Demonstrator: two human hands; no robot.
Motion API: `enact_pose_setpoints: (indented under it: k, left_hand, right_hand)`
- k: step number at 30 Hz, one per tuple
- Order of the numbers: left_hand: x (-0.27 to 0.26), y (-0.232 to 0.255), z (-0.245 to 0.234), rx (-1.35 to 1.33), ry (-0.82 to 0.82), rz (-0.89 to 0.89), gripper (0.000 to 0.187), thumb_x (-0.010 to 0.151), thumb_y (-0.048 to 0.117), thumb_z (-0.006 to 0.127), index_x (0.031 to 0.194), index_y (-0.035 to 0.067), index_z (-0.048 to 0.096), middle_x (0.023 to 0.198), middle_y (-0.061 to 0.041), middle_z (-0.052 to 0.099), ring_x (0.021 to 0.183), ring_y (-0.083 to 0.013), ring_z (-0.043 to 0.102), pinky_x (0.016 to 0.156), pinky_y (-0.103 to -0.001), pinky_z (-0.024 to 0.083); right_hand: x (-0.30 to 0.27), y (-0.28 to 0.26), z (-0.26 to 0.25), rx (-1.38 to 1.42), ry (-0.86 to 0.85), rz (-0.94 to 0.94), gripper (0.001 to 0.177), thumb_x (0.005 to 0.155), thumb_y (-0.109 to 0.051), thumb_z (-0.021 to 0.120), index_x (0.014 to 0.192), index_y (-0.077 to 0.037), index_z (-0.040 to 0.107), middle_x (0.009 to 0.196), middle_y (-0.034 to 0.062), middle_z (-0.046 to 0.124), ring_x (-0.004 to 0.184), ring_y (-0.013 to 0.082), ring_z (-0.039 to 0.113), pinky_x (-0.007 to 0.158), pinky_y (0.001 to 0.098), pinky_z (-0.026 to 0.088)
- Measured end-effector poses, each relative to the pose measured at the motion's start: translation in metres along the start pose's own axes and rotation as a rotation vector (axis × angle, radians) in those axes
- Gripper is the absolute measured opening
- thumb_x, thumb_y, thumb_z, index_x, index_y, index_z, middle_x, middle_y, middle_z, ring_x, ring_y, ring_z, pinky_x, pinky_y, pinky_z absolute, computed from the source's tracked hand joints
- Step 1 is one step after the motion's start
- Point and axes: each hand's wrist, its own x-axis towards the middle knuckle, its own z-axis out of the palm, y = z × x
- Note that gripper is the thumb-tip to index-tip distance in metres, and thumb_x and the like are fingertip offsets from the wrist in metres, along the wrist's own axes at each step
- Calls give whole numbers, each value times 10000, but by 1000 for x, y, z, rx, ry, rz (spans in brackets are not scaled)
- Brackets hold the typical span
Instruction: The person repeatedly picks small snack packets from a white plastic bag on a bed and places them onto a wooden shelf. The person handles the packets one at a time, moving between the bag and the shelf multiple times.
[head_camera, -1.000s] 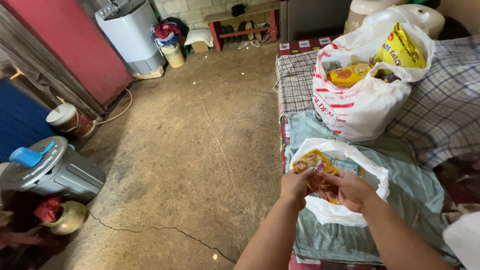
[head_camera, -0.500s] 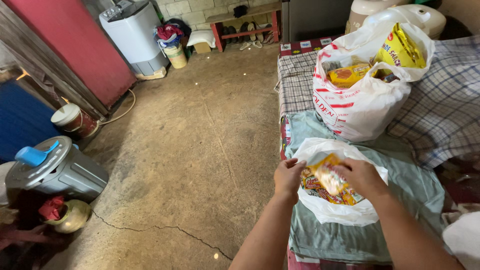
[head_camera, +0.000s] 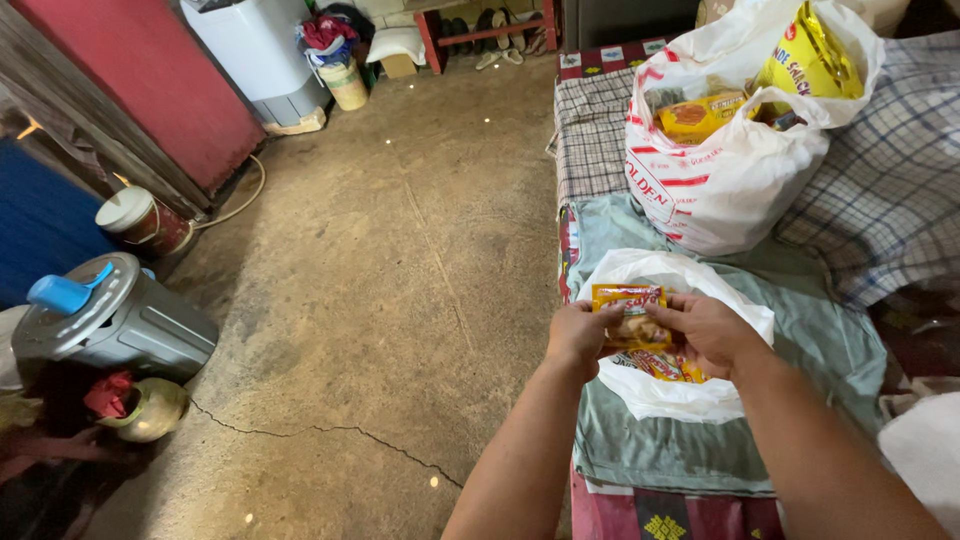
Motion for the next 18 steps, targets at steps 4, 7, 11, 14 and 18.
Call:
enact_pose_setpoints:
  k: [4, 7, 11, 14, 18]
  left_hand:
    - [-9, 3, 8, -6, -13, 62, 209, 918, 119, 729, 1066, -19, 677, 946, -122, 736, 776, -242, 753, 675, -399, 661]
    - [-9, 2, 4, 37, 45, 101, 196, 921, 91, 724, 1071, -28, 683, 946, -121, 739, 771, -225, 746, 671, -393, 660]
    - [-3, -9, -11, 35, 136, 74, 177, 928, 64, 696, 1085, -18, 687, 964, -121, 739, 808, -225, 747, 720, -394, 647]
    - [2, -23, -17, 9, 191, 31, 196, 943, 71, 672, 1124, -5, 682, 1001, -120, 731, 861, -224, 735, 775, -393, 632]
    - [16, -35, -19, -25, 229, -1, 246, 973, 79, 633, 1200, -15, 618, 1070, -144, 721, 911, -252, 740, 807, -413, 631]
  right_hand:
    - [7, 1, -4, -263, 194, -109, 252, 953, -271, 696, 1032, -33, 710, 859, 37, 700, 662, 107, 611, 535, 255, 446]
    - [23, 12, -28, -311, 163, -161, 336, 1000, -295, 742, 1021, 38, 701, 776, 49, 599, 564, 113, 414, 476, 263, 317]
    - [60, 43, -63, -316, 159, -154, 269, 1021, -222, 657, 1027, 47, 679, 738, 60, 591, 579, 149, 504, 484, 290, 396]
    - [88, 83, -74, -615, 123, -2, 219, 982, -118, 576, 1122, -34, 721, 812, 84, 722, 678, 178, 627, 590, 328, 509]
    - [111, 141, -79, -1281, -80, 91, 312, 943, -187, 648, 1203, -215, 817, 1007, 60, 791, 900, 200, 738, 841, 357, 553]
